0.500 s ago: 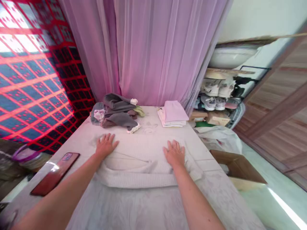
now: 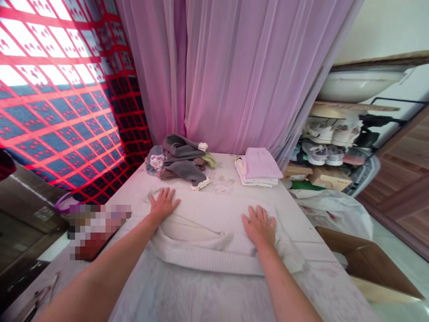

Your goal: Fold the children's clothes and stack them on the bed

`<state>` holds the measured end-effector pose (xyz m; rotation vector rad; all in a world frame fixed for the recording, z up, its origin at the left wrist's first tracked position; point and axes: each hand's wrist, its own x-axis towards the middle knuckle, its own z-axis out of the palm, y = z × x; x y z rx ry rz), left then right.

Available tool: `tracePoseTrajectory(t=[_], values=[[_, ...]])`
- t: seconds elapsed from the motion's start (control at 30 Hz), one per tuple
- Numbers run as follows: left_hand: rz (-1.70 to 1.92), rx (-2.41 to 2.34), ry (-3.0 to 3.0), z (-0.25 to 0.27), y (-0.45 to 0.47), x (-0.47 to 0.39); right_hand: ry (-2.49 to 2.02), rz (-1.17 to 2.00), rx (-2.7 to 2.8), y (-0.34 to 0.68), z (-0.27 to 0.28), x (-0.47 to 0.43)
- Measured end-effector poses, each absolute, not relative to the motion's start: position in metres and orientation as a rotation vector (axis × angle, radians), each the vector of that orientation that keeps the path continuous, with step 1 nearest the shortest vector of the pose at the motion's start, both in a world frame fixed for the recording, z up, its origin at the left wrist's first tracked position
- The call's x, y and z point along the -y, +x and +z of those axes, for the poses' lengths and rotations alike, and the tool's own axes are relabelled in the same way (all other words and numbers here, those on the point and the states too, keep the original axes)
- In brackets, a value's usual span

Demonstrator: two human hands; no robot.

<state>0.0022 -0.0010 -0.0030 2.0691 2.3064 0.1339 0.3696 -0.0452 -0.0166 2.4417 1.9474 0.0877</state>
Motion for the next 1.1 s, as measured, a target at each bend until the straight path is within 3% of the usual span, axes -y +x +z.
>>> tracePoseTrajectory(t=[1.1], values=[[0.101, -2.290, 2.083, 0.0023, 0.0017, -0.0003, 2.488, -0.046, -1.924, 0.3656, -0.0078, 0.0458]])
